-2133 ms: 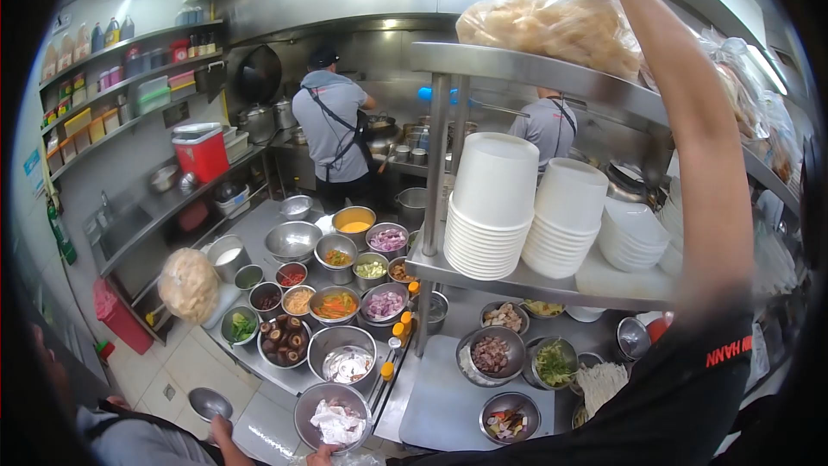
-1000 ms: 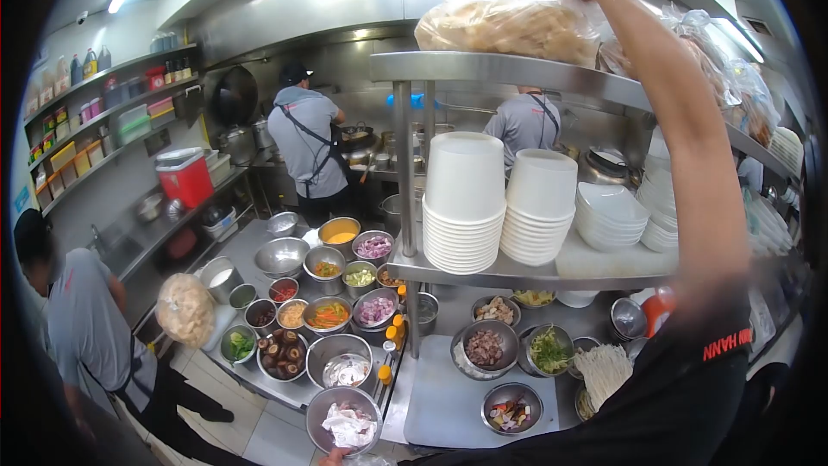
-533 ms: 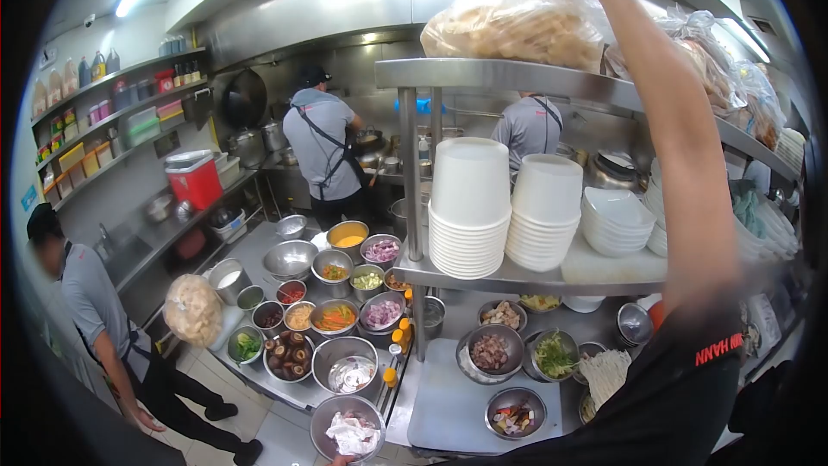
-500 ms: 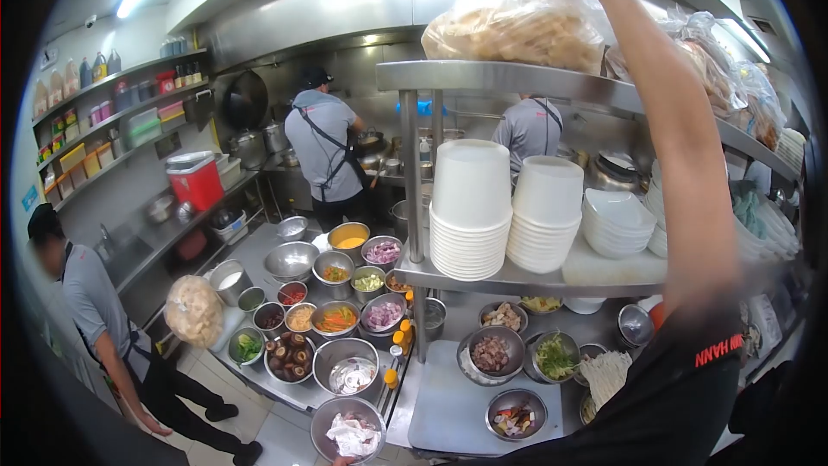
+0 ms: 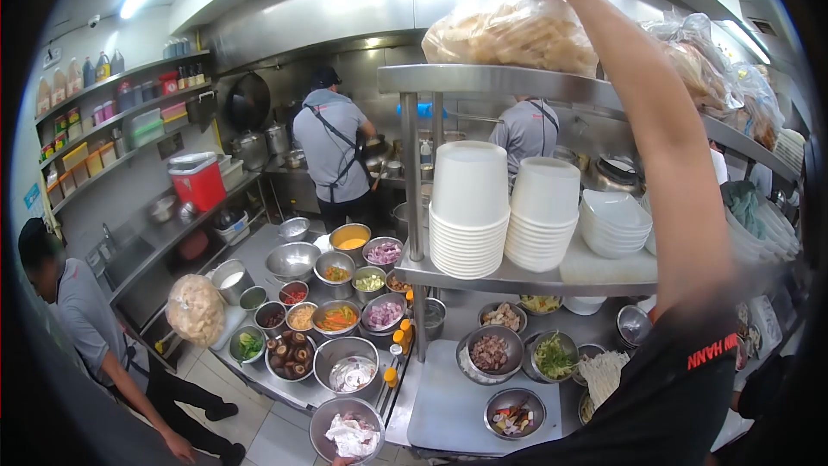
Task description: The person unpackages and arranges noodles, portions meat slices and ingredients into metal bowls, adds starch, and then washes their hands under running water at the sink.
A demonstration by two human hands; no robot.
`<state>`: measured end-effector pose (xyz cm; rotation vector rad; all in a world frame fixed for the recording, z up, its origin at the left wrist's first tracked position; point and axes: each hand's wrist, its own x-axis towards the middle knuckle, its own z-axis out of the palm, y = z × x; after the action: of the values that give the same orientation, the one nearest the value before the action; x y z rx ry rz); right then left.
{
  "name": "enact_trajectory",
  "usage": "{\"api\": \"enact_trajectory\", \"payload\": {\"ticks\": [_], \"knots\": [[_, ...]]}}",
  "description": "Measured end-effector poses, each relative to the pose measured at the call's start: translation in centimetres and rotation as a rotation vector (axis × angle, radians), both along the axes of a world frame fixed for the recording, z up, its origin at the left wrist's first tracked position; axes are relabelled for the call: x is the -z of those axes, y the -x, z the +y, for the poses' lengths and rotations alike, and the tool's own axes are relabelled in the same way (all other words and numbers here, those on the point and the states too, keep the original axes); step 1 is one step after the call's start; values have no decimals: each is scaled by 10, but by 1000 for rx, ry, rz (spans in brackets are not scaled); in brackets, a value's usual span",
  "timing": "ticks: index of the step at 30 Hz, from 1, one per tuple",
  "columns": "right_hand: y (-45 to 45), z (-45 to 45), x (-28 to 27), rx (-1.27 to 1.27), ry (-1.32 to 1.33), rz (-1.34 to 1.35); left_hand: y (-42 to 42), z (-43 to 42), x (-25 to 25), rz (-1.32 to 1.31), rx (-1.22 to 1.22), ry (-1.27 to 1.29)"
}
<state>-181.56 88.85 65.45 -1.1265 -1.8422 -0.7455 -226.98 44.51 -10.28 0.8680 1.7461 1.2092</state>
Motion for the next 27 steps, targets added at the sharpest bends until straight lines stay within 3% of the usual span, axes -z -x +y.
{"api": "enact_trajectory", "payload": {"ticks": [1, 5, 6, 8, 11, 13, 15, 16, 19, 24, 26, 27], "knots": [[2, 1, -1, 201, -279, -215, -3, -1, -4, -20, -30, -4], [1, 2, -21, 405, -19, -309, -11, -10, -22, 45, -62, 17], [12, -17, -18, 398, -18, -312, -16, -12, -39, 42, -68, 19], [27, -64, -16, 351, 491, -124, -26, -15, -71, -121, -97, 10], [34, -87, -6, 134, 660, 72, -23, -19, -70, 16, -47, -8], [36, -99, 7, 159, 732, 41, -19, -19, -63, -6, -45, -22], [42, -132, 51, -112, -232, -901, -18, -19, -62, -28, -45, -39], [10, -28, -25, 269, 454, -647, -20, -17, -65, -65, -40, -39], [48, -83, 11, 249, 408, -554, -26, -15, -71, -108, -28, -43], [58, -92, 6, 391, 441, -813, -25, -14, -60, -39, -37, -28], [49, -101, 5, 252, 508, -500, -20, -15, -43, -92, -18, -3], [51, -108, 7, 247, 504, -505, -22, -17, -47, -96, -25, -4]]}}
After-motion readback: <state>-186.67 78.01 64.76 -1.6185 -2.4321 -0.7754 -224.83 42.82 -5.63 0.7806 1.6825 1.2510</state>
